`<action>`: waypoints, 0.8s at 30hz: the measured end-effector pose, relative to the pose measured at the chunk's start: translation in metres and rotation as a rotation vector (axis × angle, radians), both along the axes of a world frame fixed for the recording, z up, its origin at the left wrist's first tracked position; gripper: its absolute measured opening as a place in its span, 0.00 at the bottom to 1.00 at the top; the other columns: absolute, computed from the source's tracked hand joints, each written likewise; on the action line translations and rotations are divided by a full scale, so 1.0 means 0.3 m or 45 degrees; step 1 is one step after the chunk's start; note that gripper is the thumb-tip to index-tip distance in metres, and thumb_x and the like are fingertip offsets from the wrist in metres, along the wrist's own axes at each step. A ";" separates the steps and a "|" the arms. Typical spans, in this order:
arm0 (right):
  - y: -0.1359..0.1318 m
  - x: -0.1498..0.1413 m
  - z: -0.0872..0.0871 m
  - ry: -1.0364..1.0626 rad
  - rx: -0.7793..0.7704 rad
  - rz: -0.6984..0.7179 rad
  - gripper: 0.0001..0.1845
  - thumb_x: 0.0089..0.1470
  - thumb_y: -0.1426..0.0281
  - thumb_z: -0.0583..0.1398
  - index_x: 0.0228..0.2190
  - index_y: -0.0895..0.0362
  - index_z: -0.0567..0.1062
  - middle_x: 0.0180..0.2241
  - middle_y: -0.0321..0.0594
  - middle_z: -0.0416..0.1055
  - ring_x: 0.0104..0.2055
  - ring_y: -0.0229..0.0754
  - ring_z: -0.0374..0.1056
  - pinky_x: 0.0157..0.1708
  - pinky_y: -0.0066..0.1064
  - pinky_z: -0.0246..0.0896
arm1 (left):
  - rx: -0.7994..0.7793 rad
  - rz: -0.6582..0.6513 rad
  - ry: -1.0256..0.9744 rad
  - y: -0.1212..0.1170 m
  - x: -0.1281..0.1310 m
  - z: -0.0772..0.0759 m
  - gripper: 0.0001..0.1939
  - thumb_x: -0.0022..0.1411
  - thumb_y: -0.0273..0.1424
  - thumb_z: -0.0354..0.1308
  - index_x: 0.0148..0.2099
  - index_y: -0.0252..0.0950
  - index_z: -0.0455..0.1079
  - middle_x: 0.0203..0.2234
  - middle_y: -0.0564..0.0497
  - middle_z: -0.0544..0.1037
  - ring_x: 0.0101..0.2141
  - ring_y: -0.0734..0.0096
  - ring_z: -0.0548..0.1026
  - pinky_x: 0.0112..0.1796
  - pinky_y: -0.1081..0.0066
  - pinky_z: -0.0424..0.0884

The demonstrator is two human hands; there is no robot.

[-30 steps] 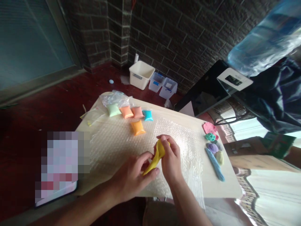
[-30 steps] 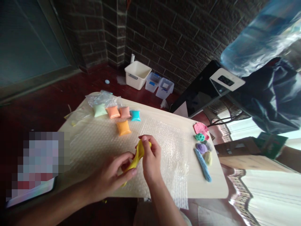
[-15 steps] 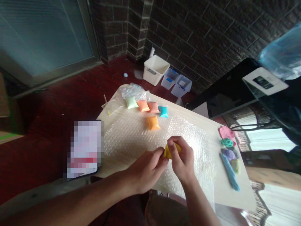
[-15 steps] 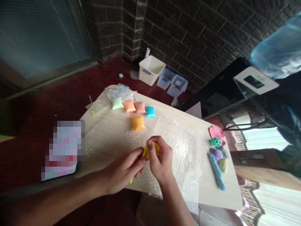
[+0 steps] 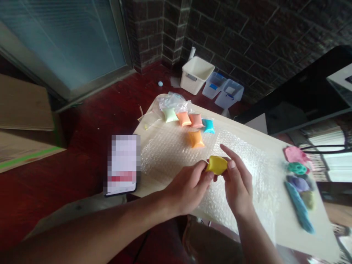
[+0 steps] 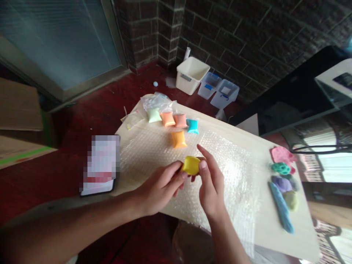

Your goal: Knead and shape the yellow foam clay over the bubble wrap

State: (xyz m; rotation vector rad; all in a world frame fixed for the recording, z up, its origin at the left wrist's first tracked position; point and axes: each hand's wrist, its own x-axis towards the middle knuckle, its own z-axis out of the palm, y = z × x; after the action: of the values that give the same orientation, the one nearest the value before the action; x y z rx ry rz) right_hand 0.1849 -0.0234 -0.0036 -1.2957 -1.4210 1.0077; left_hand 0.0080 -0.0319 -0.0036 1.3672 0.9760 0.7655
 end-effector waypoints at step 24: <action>0.007 0.001 0.004 0.205 -0.013 0.022 0.16 0.58 0.72 0.70 0.48 0.46 0.85 0.39 0.39 0.85 0.36 0.41 0.80 0.36 0.35 0.79 | -0.041 0.107 -0.087 0.008 0.012 -0.048 0.16 0.75 0.45 0.53 0.45 0.37 0.70 0.31 0.51 0.80 0.24 0.73 0.76 0.26 0.73 0.69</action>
State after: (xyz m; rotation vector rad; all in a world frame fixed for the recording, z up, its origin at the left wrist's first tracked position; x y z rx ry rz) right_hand 0.1850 -0.0213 -0.0025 -1.1837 -1.3079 1.1069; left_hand 0.0116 -0.0294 -0.0180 1.2711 0.9925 0.8506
